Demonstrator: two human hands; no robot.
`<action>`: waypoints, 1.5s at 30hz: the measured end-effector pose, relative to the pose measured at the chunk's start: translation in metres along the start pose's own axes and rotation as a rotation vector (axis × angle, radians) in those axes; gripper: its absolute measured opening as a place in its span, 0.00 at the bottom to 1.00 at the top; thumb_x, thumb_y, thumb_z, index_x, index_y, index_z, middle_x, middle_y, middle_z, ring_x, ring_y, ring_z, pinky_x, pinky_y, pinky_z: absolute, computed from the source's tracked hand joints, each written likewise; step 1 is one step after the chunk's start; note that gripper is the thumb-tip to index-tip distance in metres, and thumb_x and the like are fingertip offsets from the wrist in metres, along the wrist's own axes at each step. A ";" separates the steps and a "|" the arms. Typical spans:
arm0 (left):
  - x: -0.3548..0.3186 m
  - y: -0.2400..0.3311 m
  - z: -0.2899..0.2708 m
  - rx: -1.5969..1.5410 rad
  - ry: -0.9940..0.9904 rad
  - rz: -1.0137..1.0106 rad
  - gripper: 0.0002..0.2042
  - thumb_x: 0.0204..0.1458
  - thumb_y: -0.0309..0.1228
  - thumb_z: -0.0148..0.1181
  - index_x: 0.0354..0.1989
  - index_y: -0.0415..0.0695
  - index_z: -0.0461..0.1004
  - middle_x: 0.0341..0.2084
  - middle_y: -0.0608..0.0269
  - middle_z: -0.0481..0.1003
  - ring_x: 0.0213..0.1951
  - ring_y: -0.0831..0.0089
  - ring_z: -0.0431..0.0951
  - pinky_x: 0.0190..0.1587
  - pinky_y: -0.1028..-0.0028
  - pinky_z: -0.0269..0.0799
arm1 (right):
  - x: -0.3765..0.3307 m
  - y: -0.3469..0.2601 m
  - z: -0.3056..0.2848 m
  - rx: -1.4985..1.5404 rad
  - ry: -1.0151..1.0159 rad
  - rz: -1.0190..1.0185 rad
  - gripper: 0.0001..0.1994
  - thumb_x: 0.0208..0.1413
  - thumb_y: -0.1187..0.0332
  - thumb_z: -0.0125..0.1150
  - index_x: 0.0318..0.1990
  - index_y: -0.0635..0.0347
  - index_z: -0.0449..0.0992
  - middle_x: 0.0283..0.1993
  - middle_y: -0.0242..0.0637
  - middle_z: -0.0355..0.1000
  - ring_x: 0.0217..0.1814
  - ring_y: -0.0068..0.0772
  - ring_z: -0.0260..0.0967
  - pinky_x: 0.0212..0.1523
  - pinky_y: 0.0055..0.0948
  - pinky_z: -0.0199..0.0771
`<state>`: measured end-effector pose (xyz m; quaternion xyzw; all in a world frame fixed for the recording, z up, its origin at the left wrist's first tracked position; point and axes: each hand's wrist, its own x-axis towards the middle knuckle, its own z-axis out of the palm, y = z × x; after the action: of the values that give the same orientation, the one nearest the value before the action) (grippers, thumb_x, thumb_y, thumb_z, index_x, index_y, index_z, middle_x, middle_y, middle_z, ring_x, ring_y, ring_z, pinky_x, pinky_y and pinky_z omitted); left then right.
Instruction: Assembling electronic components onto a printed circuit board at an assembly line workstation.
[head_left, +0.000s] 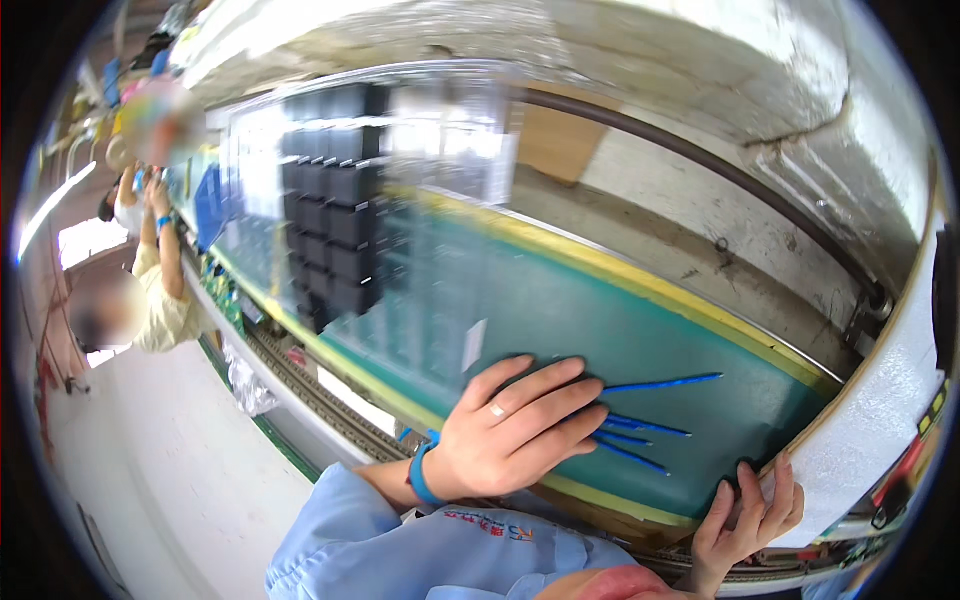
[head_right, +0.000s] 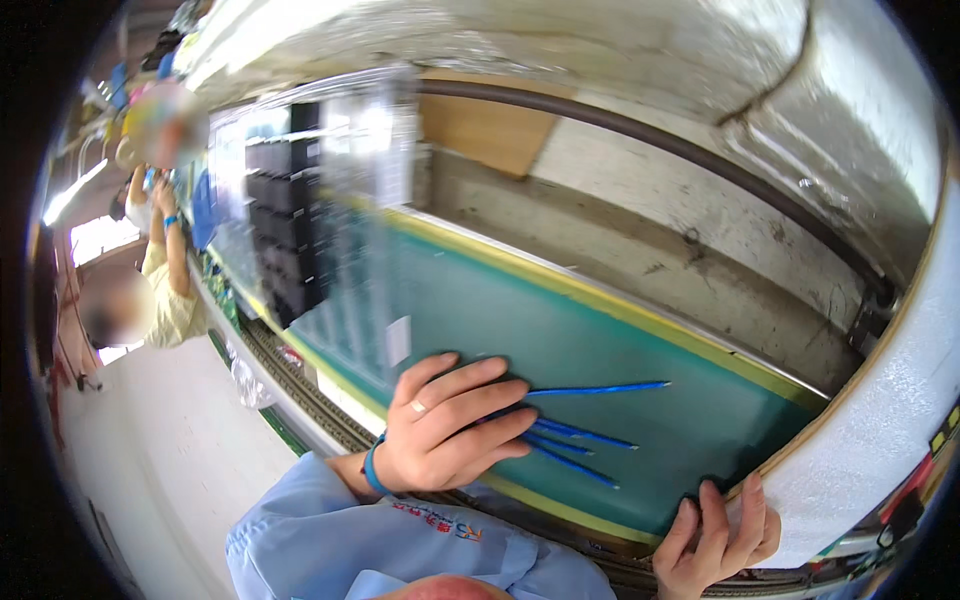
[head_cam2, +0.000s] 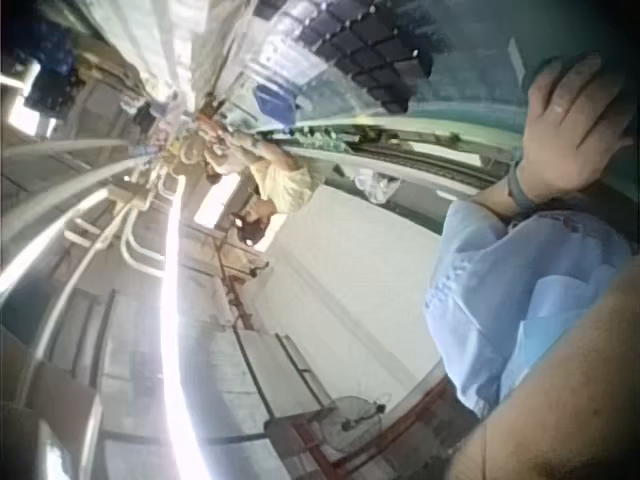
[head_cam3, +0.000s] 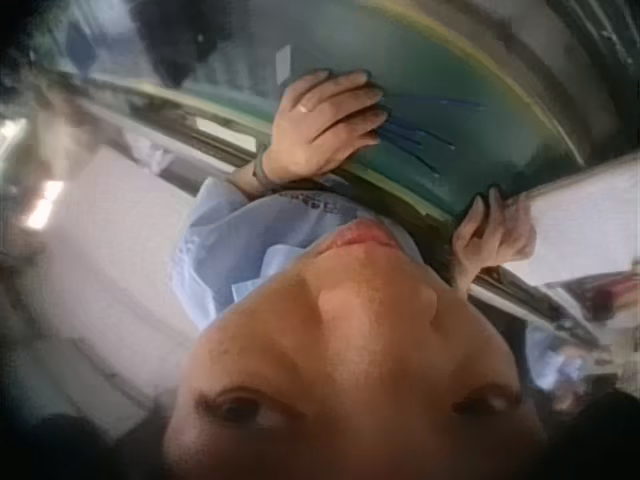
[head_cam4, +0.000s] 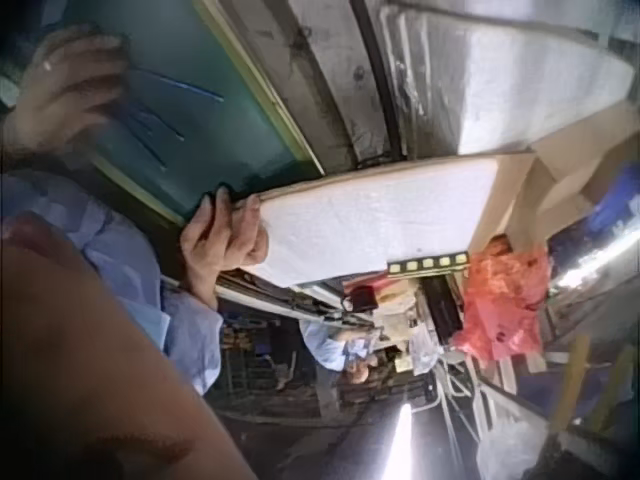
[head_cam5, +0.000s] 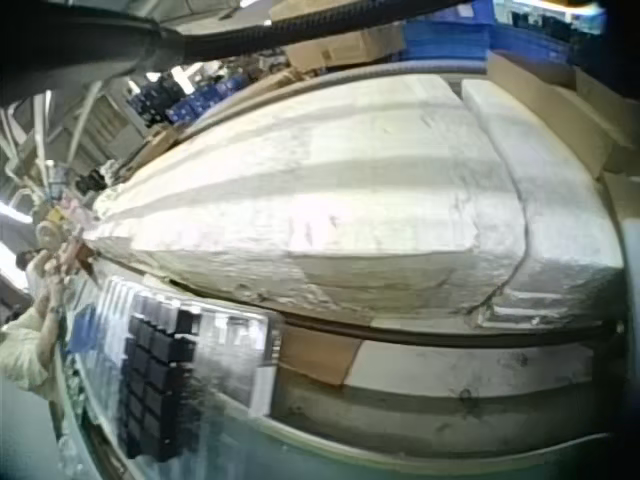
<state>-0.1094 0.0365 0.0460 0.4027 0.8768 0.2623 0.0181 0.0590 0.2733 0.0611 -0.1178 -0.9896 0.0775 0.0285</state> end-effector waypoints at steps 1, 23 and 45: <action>0.000 -0.001 -0.001 -0.025 0.013 0.006 0.15 0.41 0.37 0.69 0.38 0.46 0.80 0.42 0.61 0.78 0.50 0.62 0.76 0.54 0.61 0.65 | 0.001 -0.001 0.000 0.003 0.014 0.008 0.10 0.56 0.69 0.57 0.43 0.62 0.77 0.62 0.47 0.64 0.61 0.52 0.53 0.61 0.45 0.53; -0.017 0.007 0.015 -0.094 0.132 0.116 0.16 0.46 0.26 0.56 0.45 0.43 0.73 0.47 0.58 0.72 0.55 0.62 0.70 0.59 0.59 0.61 | -0.002 0.006 0.010 0.011 0.187 -0.121 0.08 0.56 0.74 0.55 0.41 0.65 0.77 0.58 0.42 0.70 0.58 0.50 0.61 0.59 0.41 0.61; 0.002 -0.005 0.015 -0.227 -0.114 0.082 0.09 0.55 0.35 0.56 0.35 0.48 0.81 0.31 0.65 0.76 0.41 0.66 0.76 0.59 0.58 0.59 | -0.014 0.014 0.014 0.049 0.011 0.267 0.33 0.59 0.61 0.51 0.70 0.53 0.48 0.71 0.66 0.36 0.72 0.69 0.40 0.67 0.60 0.45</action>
<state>-0.1107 0.0418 0.0309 0.4479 0.8217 0.3371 0.1028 0.0753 0.2817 0.0446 -0.2480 -0.9628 0.1040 0.0262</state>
